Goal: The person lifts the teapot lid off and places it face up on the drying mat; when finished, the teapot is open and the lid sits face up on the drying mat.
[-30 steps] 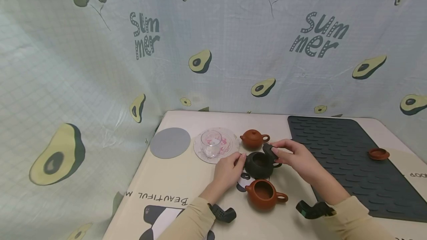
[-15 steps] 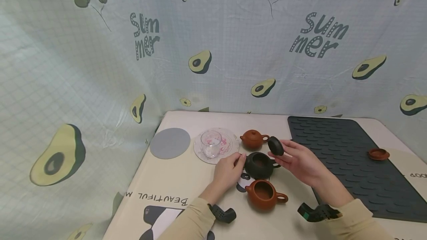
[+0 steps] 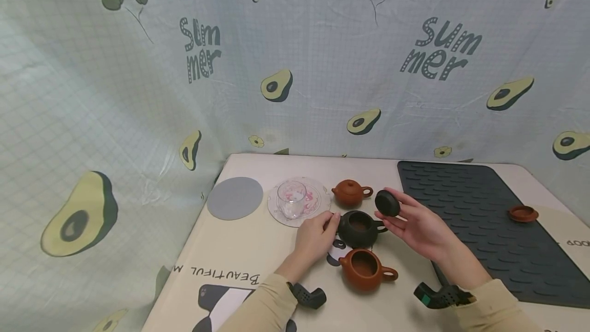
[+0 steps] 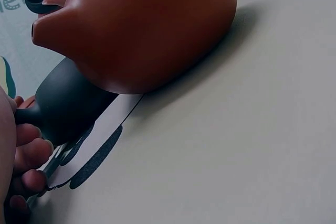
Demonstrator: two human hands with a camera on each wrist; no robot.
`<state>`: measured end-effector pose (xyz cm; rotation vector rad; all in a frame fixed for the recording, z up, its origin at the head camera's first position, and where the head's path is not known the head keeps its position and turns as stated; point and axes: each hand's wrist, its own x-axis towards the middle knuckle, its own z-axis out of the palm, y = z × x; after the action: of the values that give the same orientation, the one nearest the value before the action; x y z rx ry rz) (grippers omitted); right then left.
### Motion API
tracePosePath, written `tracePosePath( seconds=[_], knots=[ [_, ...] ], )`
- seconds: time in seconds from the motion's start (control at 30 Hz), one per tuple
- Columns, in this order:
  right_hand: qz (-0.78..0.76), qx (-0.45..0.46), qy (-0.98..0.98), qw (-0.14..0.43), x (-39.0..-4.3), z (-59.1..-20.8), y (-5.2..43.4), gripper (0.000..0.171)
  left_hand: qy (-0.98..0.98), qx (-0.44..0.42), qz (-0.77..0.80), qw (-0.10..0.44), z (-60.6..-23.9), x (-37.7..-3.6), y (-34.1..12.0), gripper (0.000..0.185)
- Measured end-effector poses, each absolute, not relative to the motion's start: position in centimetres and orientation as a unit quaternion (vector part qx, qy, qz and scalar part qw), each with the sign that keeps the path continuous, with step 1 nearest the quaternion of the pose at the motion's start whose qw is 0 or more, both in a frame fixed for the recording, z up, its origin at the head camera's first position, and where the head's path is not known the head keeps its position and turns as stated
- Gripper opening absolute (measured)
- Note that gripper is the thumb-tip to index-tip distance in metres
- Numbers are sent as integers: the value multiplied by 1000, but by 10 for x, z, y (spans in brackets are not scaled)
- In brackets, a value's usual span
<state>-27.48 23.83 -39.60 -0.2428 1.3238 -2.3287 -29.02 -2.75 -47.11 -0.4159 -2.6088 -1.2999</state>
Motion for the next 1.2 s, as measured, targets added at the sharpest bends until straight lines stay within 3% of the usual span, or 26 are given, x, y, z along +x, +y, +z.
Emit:
tracePosePath(
  seconds=[0.27,0.6,0.83,1.07,1.2],
  knots=[
    [-868,-84,426,241,-273,-402,243,41,-882,-140,-441,93,-470,-290,-27,34],
    [-861,-6,454,230,-270,-400,244,21,-883,-142,-437,93,-472,-290,-29,33],
    [-810,11,547,211,-267,-404,246,29,-885,-143,-434,94,-473,-291,-29,34],
    [-771,-17,611,178,-266,-409,246,21,-885,-143,-432,97,-473,-291,-28,33],
    [-755,-16,635,163,-265,-408,245,27,-886,-143,-430,99,-473,-291,-27,32]
  ],
)
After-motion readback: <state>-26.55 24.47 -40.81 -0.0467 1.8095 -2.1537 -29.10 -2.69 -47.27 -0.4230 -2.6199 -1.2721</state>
